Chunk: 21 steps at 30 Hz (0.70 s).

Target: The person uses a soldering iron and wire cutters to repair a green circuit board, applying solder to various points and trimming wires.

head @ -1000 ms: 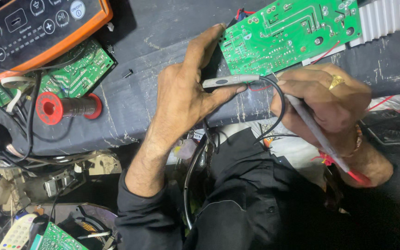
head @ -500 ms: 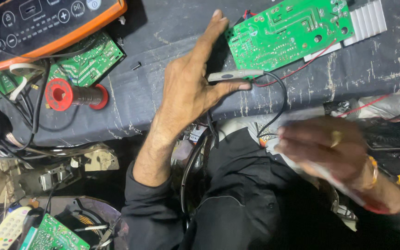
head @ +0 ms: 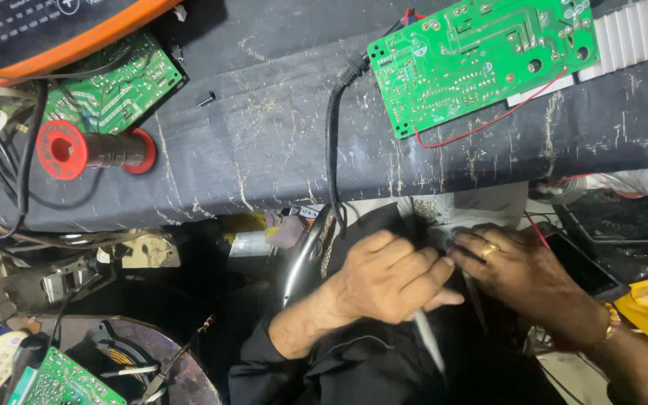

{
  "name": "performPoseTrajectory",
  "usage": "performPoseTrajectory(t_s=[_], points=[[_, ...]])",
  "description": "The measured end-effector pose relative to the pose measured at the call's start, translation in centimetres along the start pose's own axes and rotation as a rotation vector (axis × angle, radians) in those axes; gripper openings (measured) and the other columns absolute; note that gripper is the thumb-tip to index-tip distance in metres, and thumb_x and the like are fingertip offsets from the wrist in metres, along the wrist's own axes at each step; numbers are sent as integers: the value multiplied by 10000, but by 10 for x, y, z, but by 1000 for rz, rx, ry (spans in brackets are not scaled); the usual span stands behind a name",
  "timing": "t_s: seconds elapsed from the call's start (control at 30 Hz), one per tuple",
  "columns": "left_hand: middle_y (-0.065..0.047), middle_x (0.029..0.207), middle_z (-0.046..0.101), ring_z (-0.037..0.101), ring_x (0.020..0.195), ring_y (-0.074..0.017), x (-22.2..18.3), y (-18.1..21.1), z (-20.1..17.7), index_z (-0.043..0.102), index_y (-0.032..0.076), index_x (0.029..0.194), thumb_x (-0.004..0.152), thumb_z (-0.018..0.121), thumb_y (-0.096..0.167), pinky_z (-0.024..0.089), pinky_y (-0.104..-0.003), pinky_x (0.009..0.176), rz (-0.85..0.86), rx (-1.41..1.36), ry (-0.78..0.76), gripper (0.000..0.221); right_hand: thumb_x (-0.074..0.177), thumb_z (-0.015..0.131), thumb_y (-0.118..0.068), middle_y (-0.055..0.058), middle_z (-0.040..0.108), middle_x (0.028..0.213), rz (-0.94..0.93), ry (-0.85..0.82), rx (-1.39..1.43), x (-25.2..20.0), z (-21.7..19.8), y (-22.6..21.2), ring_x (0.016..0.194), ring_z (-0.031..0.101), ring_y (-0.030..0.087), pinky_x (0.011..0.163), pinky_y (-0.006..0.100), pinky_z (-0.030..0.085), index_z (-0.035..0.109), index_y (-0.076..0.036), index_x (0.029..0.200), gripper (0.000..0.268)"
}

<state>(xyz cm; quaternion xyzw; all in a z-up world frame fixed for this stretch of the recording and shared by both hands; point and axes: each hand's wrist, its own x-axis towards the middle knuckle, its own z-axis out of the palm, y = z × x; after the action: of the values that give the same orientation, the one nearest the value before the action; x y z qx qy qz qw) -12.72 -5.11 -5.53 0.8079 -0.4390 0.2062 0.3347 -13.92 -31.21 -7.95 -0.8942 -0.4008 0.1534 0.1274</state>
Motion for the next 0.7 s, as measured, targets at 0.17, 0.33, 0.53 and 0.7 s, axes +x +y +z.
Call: performPoseTrajectory(t_s=[0.17, 0.33, 0.53, 0.7], points=[[-39, 935, 630, 635, 765, -228, -21, 2, 52, 673, 5, 1173, 894, 684, 523, 454, -356, 680, -307, -49, -235, 588, 778, 628, -117, 53, 665, 1224, 24, -216, 63, -6, 14, 8, 1099, 620, 234, 821, 339, 571, 686, -132, 1262, 488], [-88, 915, 652, 663, 750, -256, -30, 4, 33, 659, -17, 1207, 839, 731, 588, 524, -381, 649, -337, -168, -204, 712, 796, 652, -205, 26, 685, 1162, -55, -164, -6, -11, 54, 9, 1082, 630, 238, 833, 407, 555, 724, -179, 1181, 392], [-165, 986, 614, 695, 831, -313, -1, 6, -32, 589, -55, 1130, 765, 835, 523, 628, -418, 736, -23, -313, 208, 726, 858, 765, -274, 8, 739, 1007, -106, 447, 239, -42, 3, 28, 884, 734, 205, 706, 356, 591, 710, -194, 1103, 264], [-133, 1063, 592, 744, 969, -298, 41, -2, -56, 646, 56, 1085, 841, 886, -41, 641, -357, 822, -269, -330, 305, 355, 957, 783, -215, 45, 731, 1026, 28, 973, 771, -33, -71, 17, 895, 751, 183, 772, 315, 615, 668, -132, 1122, 218]])
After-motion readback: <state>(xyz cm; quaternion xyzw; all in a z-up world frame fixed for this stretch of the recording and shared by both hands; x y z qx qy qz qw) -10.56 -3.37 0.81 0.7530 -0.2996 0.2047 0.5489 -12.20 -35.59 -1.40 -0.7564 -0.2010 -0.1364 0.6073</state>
